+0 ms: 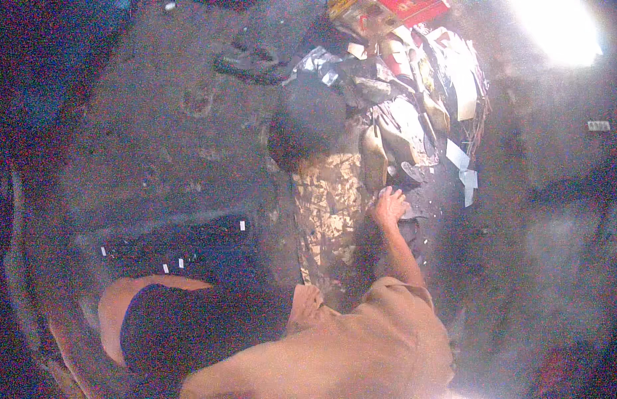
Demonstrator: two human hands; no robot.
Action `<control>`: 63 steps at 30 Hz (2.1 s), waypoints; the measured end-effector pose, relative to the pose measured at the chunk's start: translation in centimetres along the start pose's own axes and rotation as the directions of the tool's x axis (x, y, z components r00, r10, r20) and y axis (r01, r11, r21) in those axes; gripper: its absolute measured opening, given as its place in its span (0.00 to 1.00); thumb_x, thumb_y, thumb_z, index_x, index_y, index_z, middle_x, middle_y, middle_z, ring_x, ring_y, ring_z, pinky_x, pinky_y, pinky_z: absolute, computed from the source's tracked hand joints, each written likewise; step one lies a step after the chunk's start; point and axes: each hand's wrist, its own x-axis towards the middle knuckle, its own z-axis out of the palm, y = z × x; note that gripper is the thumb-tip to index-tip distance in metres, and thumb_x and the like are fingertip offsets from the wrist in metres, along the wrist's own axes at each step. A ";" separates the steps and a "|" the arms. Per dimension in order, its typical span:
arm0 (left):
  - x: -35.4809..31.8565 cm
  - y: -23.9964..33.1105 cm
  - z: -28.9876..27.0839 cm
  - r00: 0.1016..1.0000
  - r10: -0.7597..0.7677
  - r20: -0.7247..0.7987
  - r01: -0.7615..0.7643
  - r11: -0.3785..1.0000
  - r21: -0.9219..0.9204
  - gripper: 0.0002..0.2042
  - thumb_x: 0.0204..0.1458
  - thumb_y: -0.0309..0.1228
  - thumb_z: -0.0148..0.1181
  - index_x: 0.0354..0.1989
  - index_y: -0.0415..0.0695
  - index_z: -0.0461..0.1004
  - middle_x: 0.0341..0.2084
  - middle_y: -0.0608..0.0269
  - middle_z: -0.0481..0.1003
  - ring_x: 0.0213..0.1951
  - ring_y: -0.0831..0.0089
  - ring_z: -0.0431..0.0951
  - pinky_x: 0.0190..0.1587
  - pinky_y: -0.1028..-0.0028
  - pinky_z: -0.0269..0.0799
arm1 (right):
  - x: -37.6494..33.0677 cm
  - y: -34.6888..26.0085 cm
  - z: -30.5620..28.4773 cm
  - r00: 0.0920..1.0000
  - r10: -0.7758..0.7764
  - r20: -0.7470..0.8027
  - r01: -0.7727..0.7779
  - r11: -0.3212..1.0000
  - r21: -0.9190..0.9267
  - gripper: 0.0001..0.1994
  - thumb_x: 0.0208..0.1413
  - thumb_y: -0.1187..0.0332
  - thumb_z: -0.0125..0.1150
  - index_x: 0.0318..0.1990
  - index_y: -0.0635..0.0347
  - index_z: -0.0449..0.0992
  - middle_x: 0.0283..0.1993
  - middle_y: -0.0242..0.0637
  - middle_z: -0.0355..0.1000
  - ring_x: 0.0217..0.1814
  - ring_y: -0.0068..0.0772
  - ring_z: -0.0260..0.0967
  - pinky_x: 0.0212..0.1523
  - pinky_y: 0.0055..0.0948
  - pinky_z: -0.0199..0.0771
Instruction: The person sits on the floor and arranges black flip-flops into neat rows. They pick up each flip-flop, place it in a line, and adjust the alignment to create an organized display.
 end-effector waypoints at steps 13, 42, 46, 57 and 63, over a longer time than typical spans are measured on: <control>-1.0 6.3 -2.0 0.958 0.181 0.221 -0.247 0.913 0.324 0.20 0.69 0.32 0.55 0.66 0.38 0.72 0.66 0.50 0.73 0.68 0.58 0.71 0.71 0.61 0.65 | -1.9 9.4 -2.9 0.924 0.227 -0.307 -0.049 0.867 0.496 0.22 0.61 0.68 0.56 0.63 0.61 0.74 0.49 0.61 0.80 0.51 0.65 0.80 0.53 0.58 0.80; -7.1 2.3 -1.2 0.986 0.075 0.151 -0.126 0.923 0.363 0.22 0.69 0.33 0.60 0.70 0.41 0.70 0.65 0.57 0.74 0.64 0.67 0.74 0.67 0.67 0.69 | -14.2 1.7 -1.4 0.929 -0.155 -0.337 0.350 0.665 0.660 0.22 0.56 0.64 0.70 0.59 0.54 0.79 0.54 0.45 0.80 0.59 0.50 0.78 0.62 0.45 0.75; -7.1 1.9 -1.9 0.991 0.011 0.136 -0.061 0.929 0.365 0.23 0.69 0.33 0.60 0.70 0.41 0.70 0.65 0.57 0.74 0.64 0.67 0.74 0.67 0.67 0.69 | -12.1 13.4 -0.7 0.936 0.189 -0.297 0.092 0.684 0.724 0.20 0.55 0.60 0.72 0.54 0.56 0.80 0.51 0.46 0.81 0.54 0.49 0.80 0.55 0.46 0.79; -6.0 -0.9 -2.5 0.992 -0.053 0.115 0.025 0.973 0.229 0.23 0.69 0.34 0.60 0.70 0.42 0.70 0.65 0.57 0.74 0.64 0.68 0.74 0.67 0.67 0.69 | -17.7 3.5 -1.3 0.844 0.137 -0.518 0.243 0.763 0.599 0.28 0.56 0.63 0.72 0.62 0.64 0.72 0.61 0.51 0.70 0.66 0.58 0.64 0.67 0.51 0.66; -7.2 -2.0 -1.1 0.993 -0.054 0.107 0.034 0.982 0.185 0.23 0.69 0.34 0.60 0.70 0.42 0.70 0.66 0.57 0.74 0.64 0.68 0.74 0.67 0.68 0.69 | -1.7 0.4 0.7 0.994 0.111 -0.001 -0.109 0.979 0.171 0.31 0.64 0.53 0.63 0.70 0.57 0.69 0.70 0.57 0.68 0.75 0.66 0.60 0.70 0.75 0.56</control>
